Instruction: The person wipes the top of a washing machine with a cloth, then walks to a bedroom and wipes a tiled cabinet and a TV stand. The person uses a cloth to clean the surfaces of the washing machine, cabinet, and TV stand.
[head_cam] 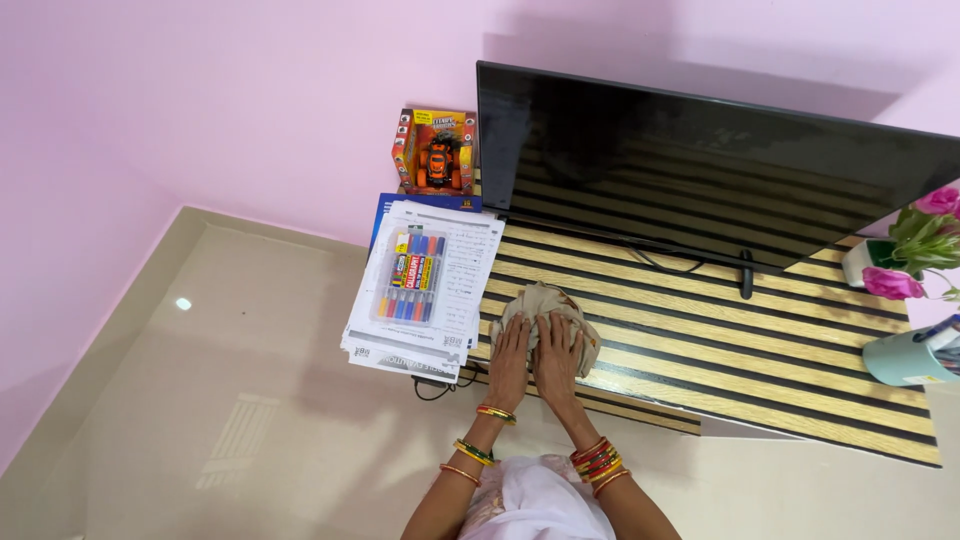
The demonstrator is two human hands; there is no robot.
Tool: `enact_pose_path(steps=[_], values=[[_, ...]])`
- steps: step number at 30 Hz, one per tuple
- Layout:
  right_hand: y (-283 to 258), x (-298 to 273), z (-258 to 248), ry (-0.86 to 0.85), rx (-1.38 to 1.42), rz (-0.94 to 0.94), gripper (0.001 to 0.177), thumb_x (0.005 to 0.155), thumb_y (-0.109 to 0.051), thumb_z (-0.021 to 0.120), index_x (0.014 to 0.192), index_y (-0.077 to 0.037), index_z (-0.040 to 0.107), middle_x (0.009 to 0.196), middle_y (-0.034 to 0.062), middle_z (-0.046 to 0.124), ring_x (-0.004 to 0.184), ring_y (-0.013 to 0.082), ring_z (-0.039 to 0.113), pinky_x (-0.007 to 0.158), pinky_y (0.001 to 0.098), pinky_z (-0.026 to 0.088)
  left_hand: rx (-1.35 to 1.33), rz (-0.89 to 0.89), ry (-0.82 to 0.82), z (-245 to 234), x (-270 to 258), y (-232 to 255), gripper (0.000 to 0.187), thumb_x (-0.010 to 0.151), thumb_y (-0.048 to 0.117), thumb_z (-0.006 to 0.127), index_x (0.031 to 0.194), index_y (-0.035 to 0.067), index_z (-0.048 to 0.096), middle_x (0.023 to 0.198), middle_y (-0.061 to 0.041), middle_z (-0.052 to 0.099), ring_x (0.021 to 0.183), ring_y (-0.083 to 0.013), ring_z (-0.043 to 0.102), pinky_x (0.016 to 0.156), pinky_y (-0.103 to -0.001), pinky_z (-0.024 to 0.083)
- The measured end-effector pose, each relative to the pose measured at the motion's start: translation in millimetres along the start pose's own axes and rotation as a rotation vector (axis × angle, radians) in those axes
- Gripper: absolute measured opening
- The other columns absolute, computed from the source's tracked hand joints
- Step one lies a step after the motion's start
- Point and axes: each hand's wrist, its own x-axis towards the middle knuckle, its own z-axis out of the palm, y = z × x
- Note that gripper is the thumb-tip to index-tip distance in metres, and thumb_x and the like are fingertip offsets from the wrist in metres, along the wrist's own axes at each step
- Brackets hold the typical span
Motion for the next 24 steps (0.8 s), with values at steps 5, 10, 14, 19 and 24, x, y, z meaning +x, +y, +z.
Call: enact_pose_path(steps=[5,10,14,19,24], values=[[-3.0,18.0,16.8,0.014,-0.002,-0.018,0.055,0.097,-0.009,0.054,0.150,-0.007,0.045,0.159,0.0208,0.038,0.149,0.0378,0.030,0.122,0.0616,0.011,-0.008,-0.051,0.010,3.5,16.3,-16.2,0.060,0.094,-0.005,0.050,0.153,0.000,0.040,0.164,-0.017,0.033,0.152,-0.0323,0.031,0.124,-0.047,0.025],[13.4,45.1,33.9,-0.005,-0.018,-0.043,0.054,0.099,-0.010,0.052,0.152,-0.008,0.043,0.161,0.0203,0.036,0.150,0.0380,0.029,0.122,0.0624,0.009,-0.033,-0.071,0.030,11.1,41.3,-25.6,0.057,0.097,-0.001,0.049,0.153,-0.001,0.039,0.165,-0.018,0.031,0.152,-0.0324,0.029,0.124,-0.048,0.023],[23.5,81.3,41.5,-0.041,-0.009,-0.045,0.054,0.100,-0.013,0.051,0.153,-0.010,0.040,0.162,0.0188,0.033,0.151,0.0375,0.026,0.122,0.0618,0.009,-0.023,-0.072,0.038,12.9,73.8,-33.3,0.057,0.097,0.001,0.047,0.153,-0.001,0.039,0.166,-0.017,0.029,0.153,-0.0323,0.027,0.124,-0.047,0.023],[34.8,119.6,47.4,-0.047,-0.018,-0.059,0.055,0.101,-0.015,0.051,0.154,-0.011,0.040,0.164,0.0177,0.030,0.152,0.0361,0.024,0.123,0.0610,0.008,-0.011,-0.103,0.038,23.7,112.1,-42.8,0.053,0.099,0.004,0.046,0.152,0.000,0.040,0.166,-0.015,0.029,0.153,-0.0309,0.027,0.124,-0.047,0.022],[43.4,145.6,46.8,-0.070,-0.016,-0.064,0.055,0.102,-0.017,0.050,0.155,-0.012,0.039,0.164,0.0173,0.029,0.153,0.0354,0.023,0.123,0.0589,0.008,-0.001,-0.109,0.048,33.3,137.7,-47.4,0.055,0.098,0.003,0.046,0.153,0.000,0.038,0.167,-0.015,0.028,0.154,-0.0298,0.026,0.126,-0.046,0.020]])
